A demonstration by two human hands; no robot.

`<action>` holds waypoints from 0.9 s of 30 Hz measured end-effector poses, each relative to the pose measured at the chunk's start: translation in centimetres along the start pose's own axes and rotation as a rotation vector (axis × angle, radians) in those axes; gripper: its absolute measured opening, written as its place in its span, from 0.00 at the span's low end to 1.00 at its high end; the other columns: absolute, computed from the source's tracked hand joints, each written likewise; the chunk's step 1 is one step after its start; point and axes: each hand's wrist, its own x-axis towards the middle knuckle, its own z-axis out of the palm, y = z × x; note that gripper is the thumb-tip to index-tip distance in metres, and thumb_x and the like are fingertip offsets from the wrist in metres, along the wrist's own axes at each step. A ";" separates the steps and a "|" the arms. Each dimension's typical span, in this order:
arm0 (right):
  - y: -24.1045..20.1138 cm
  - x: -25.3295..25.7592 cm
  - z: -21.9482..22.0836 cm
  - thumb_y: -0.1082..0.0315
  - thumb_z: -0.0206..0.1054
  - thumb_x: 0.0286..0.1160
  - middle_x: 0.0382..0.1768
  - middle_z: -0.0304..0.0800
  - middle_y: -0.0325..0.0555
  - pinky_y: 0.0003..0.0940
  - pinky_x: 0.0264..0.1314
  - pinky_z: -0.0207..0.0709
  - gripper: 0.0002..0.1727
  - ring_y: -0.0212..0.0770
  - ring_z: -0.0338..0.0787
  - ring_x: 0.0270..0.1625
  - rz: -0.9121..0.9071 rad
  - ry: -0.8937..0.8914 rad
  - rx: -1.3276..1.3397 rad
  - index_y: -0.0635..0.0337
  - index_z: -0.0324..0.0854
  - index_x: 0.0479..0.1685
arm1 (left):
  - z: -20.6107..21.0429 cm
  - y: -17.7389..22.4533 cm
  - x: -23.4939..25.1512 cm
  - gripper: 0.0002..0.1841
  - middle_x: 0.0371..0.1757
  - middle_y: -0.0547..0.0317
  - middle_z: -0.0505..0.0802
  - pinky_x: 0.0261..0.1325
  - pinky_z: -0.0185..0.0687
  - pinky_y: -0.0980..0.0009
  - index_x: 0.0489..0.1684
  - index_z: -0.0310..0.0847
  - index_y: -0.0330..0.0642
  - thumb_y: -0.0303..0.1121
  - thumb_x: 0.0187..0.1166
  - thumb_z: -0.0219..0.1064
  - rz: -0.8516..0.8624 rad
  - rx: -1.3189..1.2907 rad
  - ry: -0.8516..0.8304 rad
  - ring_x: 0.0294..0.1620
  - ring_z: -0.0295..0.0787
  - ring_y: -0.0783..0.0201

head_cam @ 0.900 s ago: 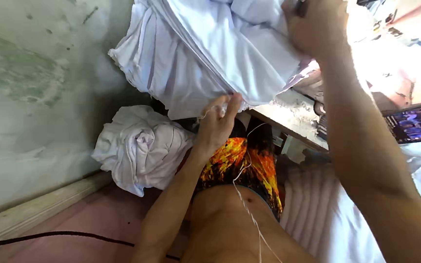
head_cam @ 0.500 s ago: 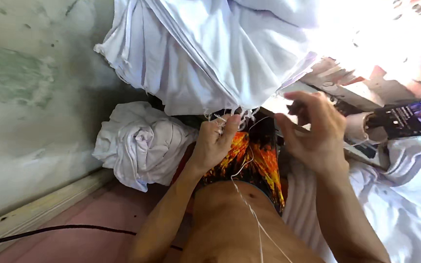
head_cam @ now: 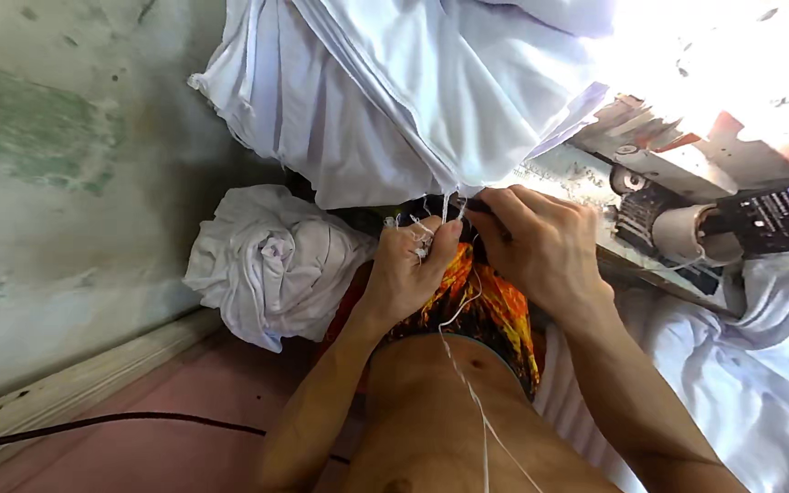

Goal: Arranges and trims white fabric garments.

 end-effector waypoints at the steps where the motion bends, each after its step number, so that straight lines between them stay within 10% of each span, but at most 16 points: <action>1: 0.0 0.0 0.2 0.64 0.62 0.82 0.21 0.83 0.48 0.40 0.19 0.67 0.13 0.47 0.83 0.21 -0.011 0.008 0.031 0.63 0.87 0.36 | -0.1 -0.1 0.0 0.18 0.14 0.73 0.72 0.19 0.62 0.88 0.17 0.75 0.42 0.29 0.85 0.58 0.010 -0.003 -0.007 0.14 0.64 0.85; 27: 1.5 -2.1 3.2 0.65 0.59 0.83 0.19 0.80 0.46 0.35 0.22 0.71 0.14 0.43 0.82 0.21 -0.169 -0.006 0.255 0.64 0.85 0.35 | -2.6 -0.7 -1.2 0.21 0.14 0.74 0.71 0.21 0.61 0.87 0.15 0.71 0.46 0.34 0.88 0.54 0.031 0.123 -0.072 0.15 0.65 0.85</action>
